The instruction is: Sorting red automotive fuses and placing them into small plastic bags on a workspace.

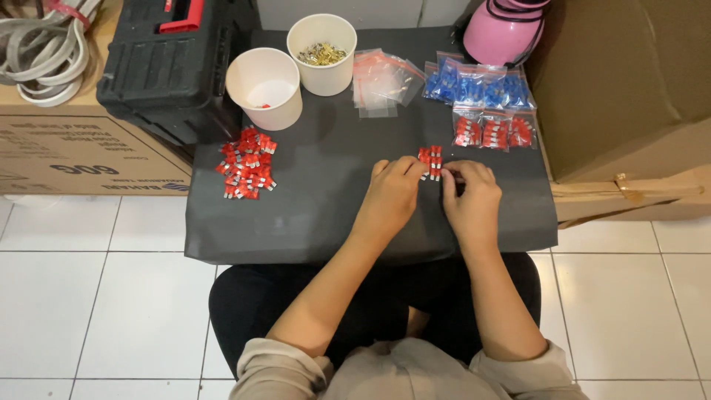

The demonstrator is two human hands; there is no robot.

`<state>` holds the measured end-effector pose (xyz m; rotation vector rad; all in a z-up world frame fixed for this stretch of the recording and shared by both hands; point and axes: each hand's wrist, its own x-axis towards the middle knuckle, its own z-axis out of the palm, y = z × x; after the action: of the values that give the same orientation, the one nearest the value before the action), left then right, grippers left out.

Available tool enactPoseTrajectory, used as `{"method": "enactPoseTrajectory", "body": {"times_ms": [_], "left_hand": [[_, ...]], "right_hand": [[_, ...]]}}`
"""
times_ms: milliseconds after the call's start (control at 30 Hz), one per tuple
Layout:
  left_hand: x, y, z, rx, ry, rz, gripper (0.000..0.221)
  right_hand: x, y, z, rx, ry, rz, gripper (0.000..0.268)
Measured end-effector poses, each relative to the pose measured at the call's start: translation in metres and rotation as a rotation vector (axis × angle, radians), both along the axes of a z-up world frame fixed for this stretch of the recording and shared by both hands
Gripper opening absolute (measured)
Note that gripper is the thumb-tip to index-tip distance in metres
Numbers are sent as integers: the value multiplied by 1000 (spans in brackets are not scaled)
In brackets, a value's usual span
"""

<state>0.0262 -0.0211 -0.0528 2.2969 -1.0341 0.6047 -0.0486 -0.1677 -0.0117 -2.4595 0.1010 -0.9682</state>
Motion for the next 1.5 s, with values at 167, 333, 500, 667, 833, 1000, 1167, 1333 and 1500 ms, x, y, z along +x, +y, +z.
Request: {"method": "enactPoseTrajectory", "body": {"times_ms": [167,333,500,667,833,1000,1167,1333,1500], "left_hand": [[0,-8,-3,-27,22,21,33],[2,-16,-5,28,54,58,40],[0,-8,4,-37,-8,96,42],[-10,77,67,-97,-1,342,58],[-26,164,65,-71,101,675,44],[-35,195,49,13,41,759,19],[-34,189,46,81,17,735,26],[-28,182,35,86,23,637,28],[-24,170,30,79,-55,509,25]], "right_hand": [[0,13,14,3,-30,18,17],[5,6,-3,-85,2,28,13],[9,21,14,-171,-75,21,23],[43,89,34,-166,-65,238,29],[85,158,28,-116,107,498,29],[123,194,8,-186,159,596,33],[126,191,-9,-263,24,550,22],[114,175,-17,-287,15,474,12],[79,154,-7,-178,108,540,5]]}}
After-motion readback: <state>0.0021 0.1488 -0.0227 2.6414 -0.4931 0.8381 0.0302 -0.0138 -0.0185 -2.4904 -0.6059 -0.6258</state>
